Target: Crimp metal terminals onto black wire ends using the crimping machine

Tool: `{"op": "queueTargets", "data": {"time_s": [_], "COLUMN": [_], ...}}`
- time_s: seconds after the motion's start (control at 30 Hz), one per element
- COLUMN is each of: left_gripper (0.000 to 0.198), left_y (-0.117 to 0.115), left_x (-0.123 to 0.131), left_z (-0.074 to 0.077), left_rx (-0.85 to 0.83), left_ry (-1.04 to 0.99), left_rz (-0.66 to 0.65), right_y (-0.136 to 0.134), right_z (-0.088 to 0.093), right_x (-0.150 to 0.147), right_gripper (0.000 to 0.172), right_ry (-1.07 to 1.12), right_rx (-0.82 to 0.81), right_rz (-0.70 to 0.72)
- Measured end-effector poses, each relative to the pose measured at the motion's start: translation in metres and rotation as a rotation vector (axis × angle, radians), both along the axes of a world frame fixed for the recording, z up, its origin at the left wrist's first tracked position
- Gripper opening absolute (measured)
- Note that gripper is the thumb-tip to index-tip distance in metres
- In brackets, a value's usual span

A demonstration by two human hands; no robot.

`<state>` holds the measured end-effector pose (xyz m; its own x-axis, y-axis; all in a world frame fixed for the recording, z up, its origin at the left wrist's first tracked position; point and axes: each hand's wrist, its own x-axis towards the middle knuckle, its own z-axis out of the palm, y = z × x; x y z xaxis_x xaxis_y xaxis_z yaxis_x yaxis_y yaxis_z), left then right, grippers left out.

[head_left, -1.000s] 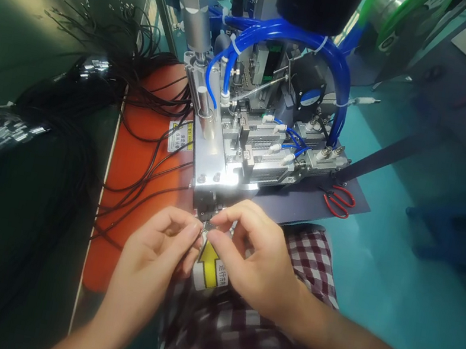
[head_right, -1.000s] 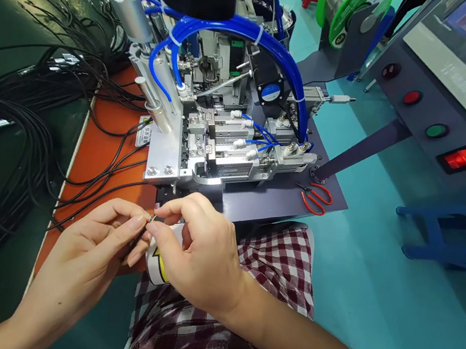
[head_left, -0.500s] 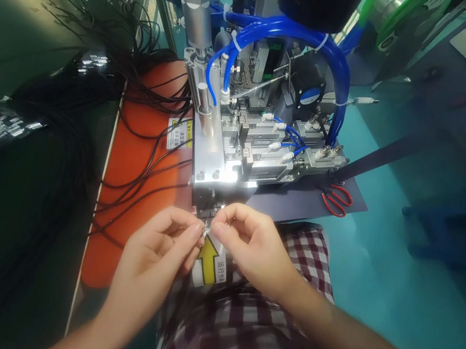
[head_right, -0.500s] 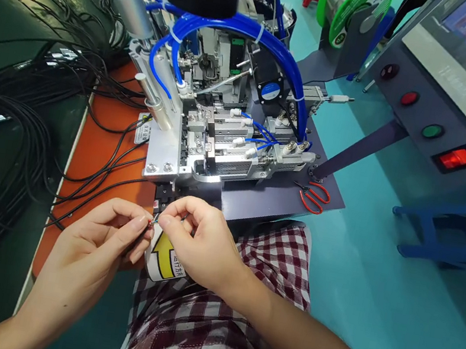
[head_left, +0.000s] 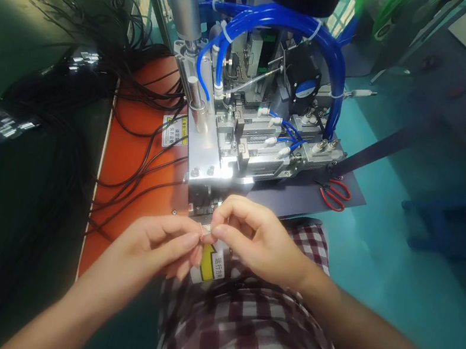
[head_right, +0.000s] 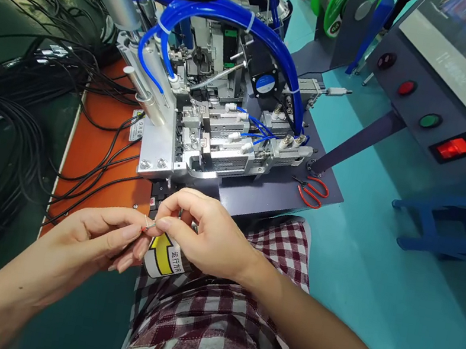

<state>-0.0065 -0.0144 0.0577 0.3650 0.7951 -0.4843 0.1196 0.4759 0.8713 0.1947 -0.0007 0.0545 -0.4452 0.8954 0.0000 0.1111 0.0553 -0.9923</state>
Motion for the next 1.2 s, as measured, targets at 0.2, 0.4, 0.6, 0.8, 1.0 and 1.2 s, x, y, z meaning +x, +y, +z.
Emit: {"op": "queueTargets", "data": {"time_s": [0.2,0.4,0.6,0.8,1.0,1.2], "left_gripper": [0.026,0.028,0.023,0.022,0.021,0.019], "left_y": [-0.002,-0.008,-0.009,-0.009,-0.012,-0.014], "left_x": [0.001,0.011,0.010,0.007,0.008,0.011], "left_z": [0.003,0.007,0.000,-0.001,0.001,-0.001], "left_rx": [0.136,0.284,0.294,0.257,0.293,0.321], "left_ry": [0.174,0.279,0.294,0.275,0.264,0.292], "left_rz": [-0.095,-0.082,-0.027,0.003,0.004,-0.011], "right_y": [0.006,0.010,0.008,0.004,0.005,0.010], "right_z": [0.008,0.009,0.003,0.000,0.000,0.002], "right_x": [0.012,0.012,0.007,0.011,0.007,0.012], "right_gripper": [0.013,0.014,0.012,0.011,0.008,0.012], "right_ry": [-0.132,-0.232,-0.221,-0.116,-0.108,-0.109], "right_rx": [0.158,0.336,0.223,-0.089,-0.241,-0.247], "right_rz": [0.135,0.255,0.155,-0.048,0.044,0.149]}}
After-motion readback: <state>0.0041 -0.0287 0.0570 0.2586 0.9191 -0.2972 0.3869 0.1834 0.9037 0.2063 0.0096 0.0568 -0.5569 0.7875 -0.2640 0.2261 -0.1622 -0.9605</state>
